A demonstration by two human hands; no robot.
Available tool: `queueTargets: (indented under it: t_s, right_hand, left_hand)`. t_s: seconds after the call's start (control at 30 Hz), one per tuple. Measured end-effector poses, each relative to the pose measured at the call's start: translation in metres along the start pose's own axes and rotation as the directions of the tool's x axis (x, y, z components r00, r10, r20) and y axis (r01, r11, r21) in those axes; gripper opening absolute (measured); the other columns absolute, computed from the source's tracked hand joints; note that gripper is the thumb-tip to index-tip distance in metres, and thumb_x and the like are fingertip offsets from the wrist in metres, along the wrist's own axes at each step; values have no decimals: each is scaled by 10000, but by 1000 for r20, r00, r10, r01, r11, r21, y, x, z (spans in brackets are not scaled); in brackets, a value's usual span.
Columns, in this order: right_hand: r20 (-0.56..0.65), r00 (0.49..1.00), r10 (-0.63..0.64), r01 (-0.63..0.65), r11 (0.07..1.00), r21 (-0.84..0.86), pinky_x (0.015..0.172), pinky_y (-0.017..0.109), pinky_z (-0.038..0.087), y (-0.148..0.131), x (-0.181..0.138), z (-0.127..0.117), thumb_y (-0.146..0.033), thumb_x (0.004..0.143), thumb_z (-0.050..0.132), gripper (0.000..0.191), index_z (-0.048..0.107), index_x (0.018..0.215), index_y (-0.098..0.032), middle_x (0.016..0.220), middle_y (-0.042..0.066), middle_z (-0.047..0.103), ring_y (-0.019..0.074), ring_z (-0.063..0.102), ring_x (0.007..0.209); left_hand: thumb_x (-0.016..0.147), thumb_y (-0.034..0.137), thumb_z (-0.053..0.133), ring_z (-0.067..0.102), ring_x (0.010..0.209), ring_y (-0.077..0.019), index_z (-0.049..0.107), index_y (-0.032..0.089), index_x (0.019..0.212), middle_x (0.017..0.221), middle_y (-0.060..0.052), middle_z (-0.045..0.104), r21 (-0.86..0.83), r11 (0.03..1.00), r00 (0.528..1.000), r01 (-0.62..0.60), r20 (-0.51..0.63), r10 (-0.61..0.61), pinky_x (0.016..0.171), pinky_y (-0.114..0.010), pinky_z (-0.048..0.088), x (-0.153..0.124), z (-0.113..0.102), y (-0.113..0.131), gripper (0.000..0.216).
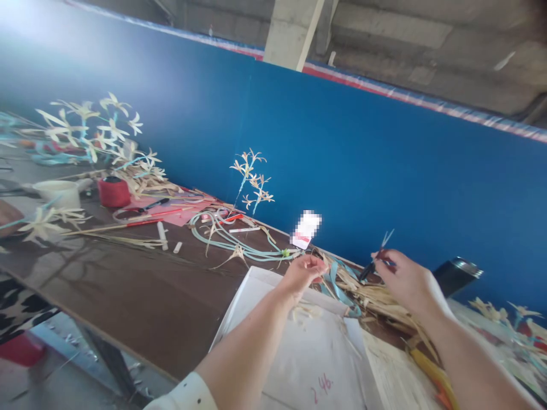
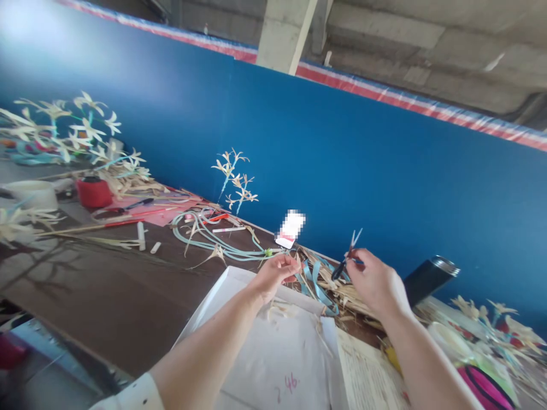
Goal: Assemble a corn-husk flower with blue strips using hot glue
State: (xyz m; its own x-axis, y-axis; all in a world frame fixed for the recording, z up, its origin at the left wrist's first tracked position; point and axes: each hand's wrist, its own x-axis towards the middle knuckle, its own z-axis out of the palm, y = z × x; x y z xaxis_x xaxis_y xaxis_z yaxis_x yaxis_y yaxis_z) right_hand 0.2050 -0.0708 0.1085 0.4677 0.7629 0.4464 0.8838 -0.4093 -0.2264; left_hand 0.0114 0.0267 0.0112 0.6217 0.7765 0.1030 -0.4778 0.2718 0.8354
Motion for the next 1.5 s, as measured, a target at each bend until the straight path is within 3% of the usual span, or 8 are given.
queueTargets:
  t_s: [0.1, 0.27, 0.43, 0.8, 1.03, 1.23, 1.37, 1.5]
  right_hand:
    - [38, 999, -31, 15, 932, 362, 650, 290, 436, -14, -16, 24, -382, 746, 559, 228, 659, 913, -263, 854, 12, 694, 187, 635, 721]
    - [256, 937, 238, -340, 452, 825, 400, 220, 310, -43, -39, 66, -364, 664, 631, 467, 627, 1104, -210, 873, 54, 684, 187, 631, 658]
    - [535, 828, 170, -553, 84, 829, 425, 210, 380, -64, -59, 96, -319, 650, 668, 276, 697, 904, -215, 819, 41, 680, 124, 559, 580]
    - [538, 827, -165, -560, -150, 815, 646, 240, 500, -52, -82, 107, -229, 600, 789, 288, 708, 876, -220, 1023, 41, 662, 157, 603, 836]
    - [552, 833, -13, -551, -102, 828, 478, 212, 422, -53, -82, 109, -243, 572, 796, 361, 709, 921, -208, 926, 47, 677, 145, 582, 705]
    - [496, 847, 193, -528, 196, 826, 491, 195, 373, -51, -83, 116, -355, 595, 757, 419, 696, 982, -207, 1030, 45, 665, 162, 580, 811]
    - [409, 884, 227, -466, 349, 813, 475, 218, 357, -53, -84, 111, -409, 616, 721, 433, 692, 979, -174, 877, 45, 684, 166, 585, 708]
    - [420, 883, 209, -468, 312, 827, 430, 222, 328, -56, -85, 108, -404, 596, 727, 481, 662, 997, -147, 719, 52, 675, 179, 610, 630]
  left_hand:
    - [579, 380, 769, 589, 844, -147, 573, 135, 710, 798, -61, 636, -122, 992, 996, 18, 84, -8, 672, -229, 422, 0, -3, 1, 340]
    - [576, 380, 775, 545, 653, -68, 589, 118, 690, 727, -30, 614, -204, 978, 999, -33, -41, 25, 606, -189, 402, 7, -15, 3, 341]
    - [563, 361, 788, 549, 625, -69, 611, 119, 726, 691, -22, 605, -200, 978, 983, -58, -185, 20, 619, -199, 438, 11, -22, 6, 341]
    - [579, 222, 775, 585, 639, -92, 618, 110, 783, 703, -34, 624, -110, 991, 976, -80, -213, 55, 690, -248, 471, 7, -20, 10, 281]
    - [603, 309, 754, 561, 625, -85, 635, 121, 734, 680, -35, 624, -31, 996, 976, -83, -204, 75, 679, -246, 470, 11, -27, 6, 258]
    - [583, 361, 759, 534, 612, -80, 641, 134, 760, 689, -29, 623, 26, 992, 959, -122, -255, 124, 665, -242, 440, 11, -28, 8, 311]
    - [572, 350, 756, 511, 604, -74, 648, 132, 757, 687, -28, 622, 60, 991, 948, -124, -287, 136, 615, -221, 390, 9, -24, 12, 306]
    - [565, 324, 749, 499, 601, -73, 658, 135, 749, 682, -24, 619, 76, 991, 934, -110, -332, 129, 605, -217, 371, 6, -21, 16, 279]
